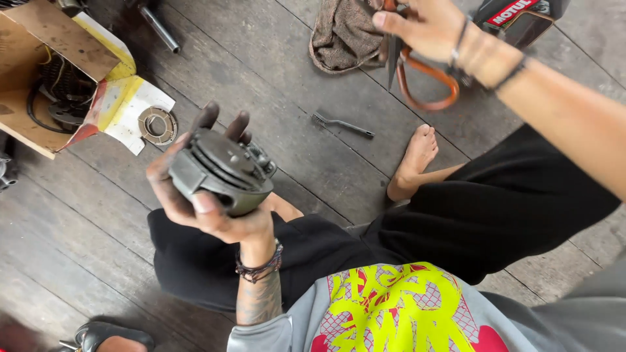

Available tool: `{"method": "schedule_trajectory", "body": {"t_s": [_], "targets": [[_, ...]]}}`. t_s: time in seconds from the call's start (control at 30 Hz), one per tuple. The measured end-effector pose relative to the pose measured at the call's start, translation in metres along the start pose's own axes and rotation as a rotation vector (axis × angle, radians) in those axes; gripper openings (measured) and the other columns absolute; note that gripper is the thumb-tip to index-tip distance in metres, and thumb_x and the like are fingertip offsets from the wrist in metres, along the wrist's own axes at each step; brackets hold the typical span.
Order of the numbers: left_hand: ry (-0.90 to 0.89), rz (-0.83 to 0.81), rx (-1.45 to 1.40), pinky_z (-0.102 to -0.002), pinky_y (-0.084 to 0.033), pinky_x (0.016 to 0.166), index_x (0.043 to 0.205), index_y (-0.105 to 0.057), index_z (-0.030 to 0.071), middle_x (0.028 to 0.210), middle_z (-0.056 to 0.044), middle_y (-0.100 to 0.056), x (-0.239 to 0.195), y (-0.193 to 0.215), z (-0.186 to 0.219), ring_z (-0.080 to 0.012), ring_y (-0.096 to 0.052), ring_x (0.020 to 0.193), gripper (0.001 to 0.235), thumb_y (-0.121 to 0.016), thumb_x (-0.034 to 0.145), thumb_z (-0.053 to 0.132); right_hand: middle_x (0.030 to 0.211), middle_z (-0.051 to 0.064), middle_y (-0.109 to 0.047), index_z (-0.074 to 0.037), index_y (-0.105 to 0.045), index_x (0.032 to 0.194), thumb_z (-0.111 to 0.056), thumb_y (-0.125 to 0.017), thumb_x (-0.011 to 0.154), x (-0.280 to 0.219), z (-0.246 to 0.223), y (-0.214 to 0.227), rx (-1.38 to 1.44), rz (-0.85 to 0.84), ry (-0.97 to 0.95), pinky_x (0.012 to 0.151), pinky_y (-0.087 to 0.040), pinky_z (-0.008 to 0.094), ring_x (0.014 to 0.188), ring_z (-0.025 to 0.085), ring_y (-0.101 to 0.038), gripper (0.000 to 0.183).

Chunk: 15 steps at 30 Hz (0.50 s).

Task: Cleaning a motorcycle piston using a wire brush and a scraping tool to remove carbon deposits from the grooves.

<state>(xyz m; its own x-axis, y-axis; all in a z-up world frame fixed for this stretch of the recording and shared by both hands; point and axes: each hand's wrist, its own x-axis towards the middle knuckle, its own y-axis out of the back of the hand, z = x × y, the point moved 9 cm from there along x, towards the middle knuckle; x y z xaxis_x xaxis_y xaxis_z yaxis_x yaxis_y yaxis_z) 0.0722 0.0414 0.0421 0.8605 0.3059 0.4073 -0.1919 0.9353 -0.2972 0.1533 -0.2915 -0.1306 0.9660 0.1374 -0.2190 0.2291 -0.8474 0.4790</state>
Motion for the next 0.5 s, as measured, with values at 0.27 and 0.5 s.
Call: {"method": "schedule_trajectory", "body": {"t_s": [0.27, 0.5], "targets": [[0.079, 0.124, 0.071, -0.05, -0.067, 0.073, 0.113, -0.05, 0.001, 0.107, -0.017, -0.058, 0.004, 0.029, -0.016, -0.0491, -0.07, 0.106, 0.047, -0.055, 0.094, 0.044, 0.082, 0.005, -0.064, -0.011, -0.069, 0.102, -0.044, -0.067, 0.107, 0.096, 0.306, -0.059, -0.389, 0.174, -0.468, 0.054, -0.047, 0.04, 0.068, 0.023, -0.058, 0.034], [0.109, 0.192, 0.184, -0.052, -0.067, 0.071, 0.112, -0.05, -0.002, 0.106, -0.014, -0.054, 0.009, 0.033, -0.029, -0.0493, -0.071, 0.101, 0.053, -0.052, 0.095, 0.048, 0.07, 0.001, -0.058, -0.019, -0.068, 0.102, -0.052, -0.069, 0.097, 0.03, 0.396, -0.126, -0.167, 0.289, -0.894, 0.052, -0.04, 0.041, 0.058, 0.021, -0.049, 0.033]]}}
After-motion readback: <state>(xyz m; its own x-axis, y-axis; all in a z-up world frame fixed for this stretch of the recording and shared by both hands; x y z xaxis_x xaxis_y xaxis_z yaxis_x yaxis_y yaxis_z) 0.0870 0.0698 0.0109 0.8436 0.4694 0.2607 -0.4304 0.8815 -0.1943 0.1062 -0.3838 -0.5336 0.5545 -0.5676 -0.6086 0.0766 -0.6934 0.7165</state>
